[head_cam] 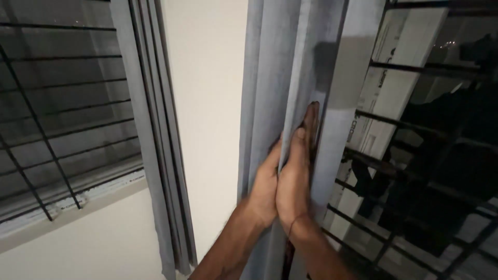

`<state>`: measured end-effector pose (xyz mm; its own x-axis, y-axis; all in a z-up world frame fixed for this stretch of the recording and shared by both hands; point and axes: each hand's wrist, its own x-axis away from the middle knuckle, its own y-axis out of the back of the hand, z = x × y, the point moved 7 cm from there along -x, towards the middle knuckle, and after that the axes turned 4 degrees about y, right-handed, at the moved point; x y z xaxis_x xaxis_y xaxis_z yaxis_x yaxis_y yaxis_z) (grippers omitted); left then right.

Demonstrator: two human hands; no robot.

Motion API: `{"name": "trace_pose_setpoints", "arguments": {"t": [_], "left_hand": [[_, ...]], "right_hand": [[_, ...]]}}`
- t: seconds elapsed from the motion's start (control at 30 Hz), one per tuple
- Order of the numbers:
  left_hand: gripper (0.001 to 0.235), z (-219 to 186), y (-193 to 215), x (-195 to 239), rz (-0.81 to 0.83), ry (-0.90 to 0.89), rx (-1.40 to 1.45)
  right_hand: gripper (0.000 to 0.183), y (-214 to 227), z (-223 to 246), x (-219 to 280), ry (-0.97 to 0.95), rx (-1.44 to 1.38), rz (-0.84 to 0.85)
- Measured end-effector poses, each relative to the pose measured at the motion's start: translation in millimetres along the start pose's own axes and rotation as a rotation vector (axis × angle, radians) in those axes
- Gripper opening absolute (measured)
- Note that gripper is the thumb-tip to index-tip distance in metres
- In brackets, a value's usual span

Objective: The person is hanging a grey curtain onto a metal curtain rod mounted above a window.

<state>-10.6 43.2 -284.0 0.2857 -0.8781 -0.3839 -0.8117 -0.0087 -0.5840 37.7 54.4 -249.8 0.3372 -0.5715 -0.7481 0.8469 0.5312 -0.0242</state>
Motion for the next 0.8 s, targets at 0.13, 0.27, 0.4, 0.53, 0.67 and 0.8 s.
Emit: {"name": "trace_pose_setpoints", "arguments": {"t": [0.13, 0.27, 0.4, 0.53, 0.67, 0.8], "left_hand": [[0.072, 6, 5, 10, 0.014, -0.028, -0.033], [0.073, 26, 24, 15, -0.059, 0.08, 0.009], [0.075, 36, 32, 18, -0.069, 0.105, 0.057], [0.075, 38, 35, 24, -0.113, 0.111, 0.033], [0.075, 41, 36, 29, -0.083, 0.091, 0.008], [0.071, 46, 30, 36, 0.005, 0.072, 0.098]], "right_hand": [[0.065, -1, -2, 9, -0.009, 0.012, 0.007], [0.066, -2, -9, 22, -0.096, -0.054, -0.007], [0.068, -3, -9, 30, -0.094, -0.089, -0.013], [0.069, -3, -20, 37, -0.163, -0.079, -0.026], [0.07, -1, -23, 45, -0.159, -0.068, -0.019], [0.07, -2, -29, 54, -0.141, -0.069, 0.008]]}}
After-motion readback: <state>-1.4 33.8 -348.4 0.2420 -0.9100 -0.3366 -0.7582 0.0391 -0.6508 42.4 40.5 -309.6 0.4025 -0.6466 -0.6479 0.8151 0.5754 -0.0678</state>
